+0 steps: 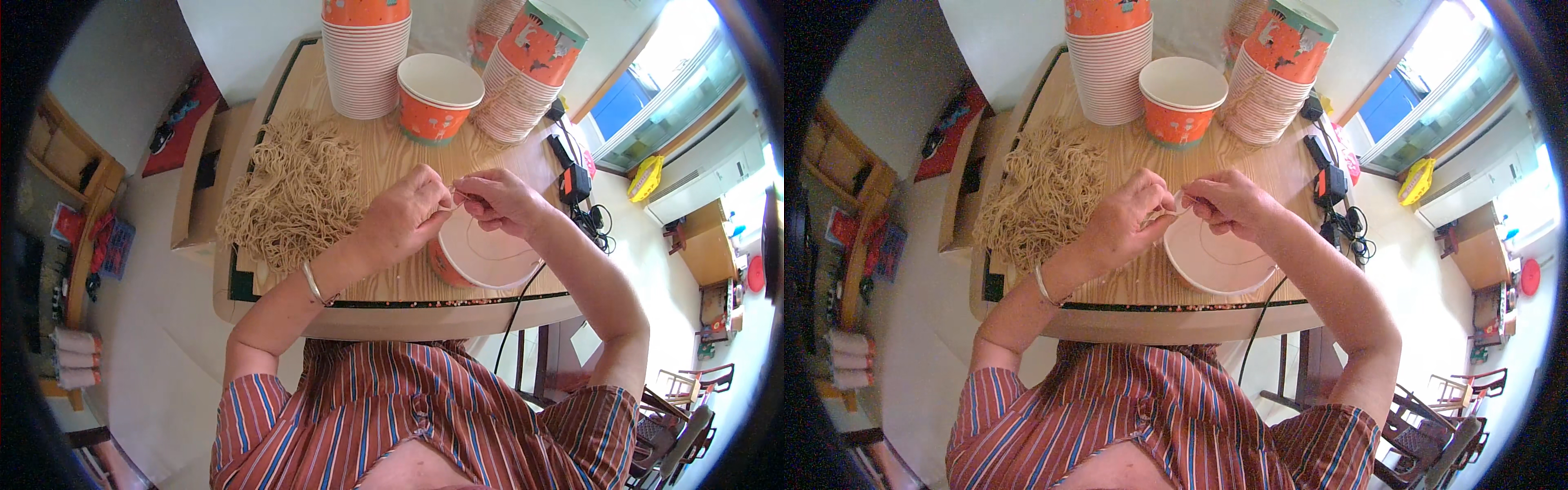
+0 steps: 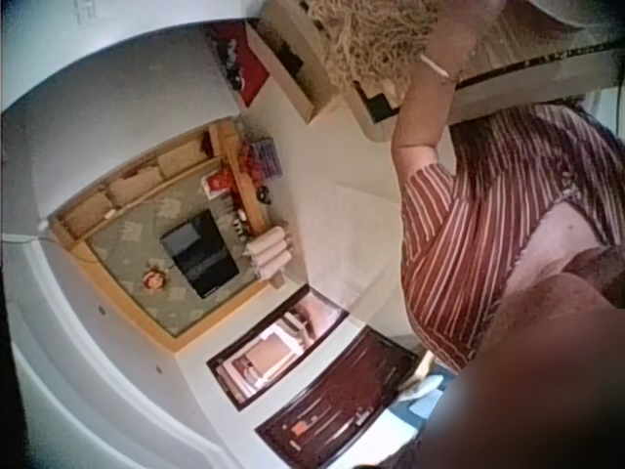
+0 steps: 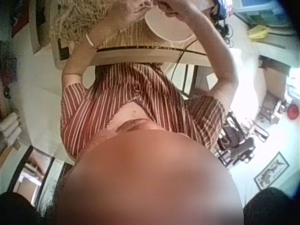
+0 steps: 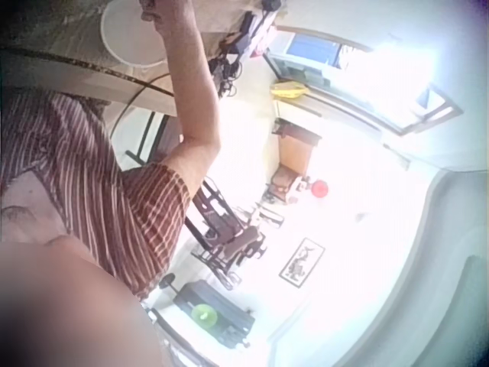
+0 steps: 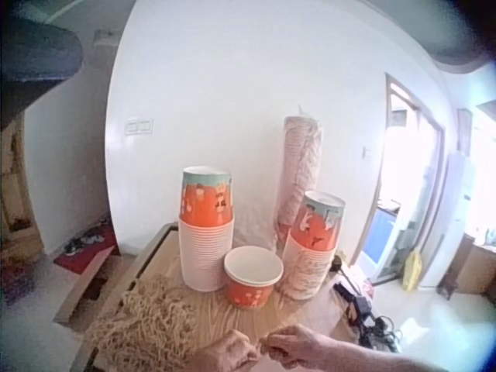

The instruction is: Placing decorative shredded paper into paper cups.

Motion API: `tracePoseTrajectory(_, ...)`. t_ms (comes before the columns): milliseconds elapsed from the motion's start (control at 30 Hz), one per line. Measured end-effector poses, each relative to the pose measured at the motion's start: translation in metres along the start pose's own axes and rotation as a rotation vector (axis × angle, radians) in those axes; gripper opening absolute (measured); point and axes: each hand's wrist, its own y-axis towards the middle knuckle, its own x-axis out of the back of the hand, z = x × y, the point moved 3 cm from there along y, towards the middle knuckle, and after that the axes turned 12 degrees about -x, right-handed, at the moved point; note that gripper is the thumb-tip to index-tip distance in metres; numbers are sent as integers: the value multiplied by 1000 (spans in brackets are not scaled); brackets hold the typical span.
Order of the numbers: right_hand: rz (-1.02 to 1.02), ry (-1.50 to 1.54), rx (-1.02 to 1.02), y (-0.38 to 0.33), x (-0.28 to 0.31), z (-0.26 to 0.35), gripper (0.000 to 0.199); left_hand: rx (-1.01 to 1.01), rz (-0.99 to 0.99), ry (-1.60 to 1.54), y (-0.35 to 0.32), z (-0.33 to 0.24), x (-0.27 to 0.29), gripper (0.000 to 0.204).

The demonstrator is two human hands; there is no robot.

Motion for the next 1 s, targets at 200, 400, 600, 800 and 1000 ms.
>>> tracePoseTrajectory(200, 165, 150, 33, 2, 1, -8, 17, -114, 89, 226, 7, -7, -1, 21)
tracePoseTrajectory(400, 223, 233, 44, 0, -5, -10, 18, -46, 155, 422, 10, -13, -8, 22)
tracePoseTrajectory(600, 266, 267, 56, -1, -6, -14, 18, -3, 135, 521, 9, -12, -17, 17)
tracePoseTrajectory(800, 217, 278, 75, -2, -4, -16, 17, 60, 48, 297, 5, -1, -17, 14)
tracePoseTrajectory(1000, 112, 196, 158, -2, -6, -15, 15, 127, 5, 78, 2, 3, -9, 11)
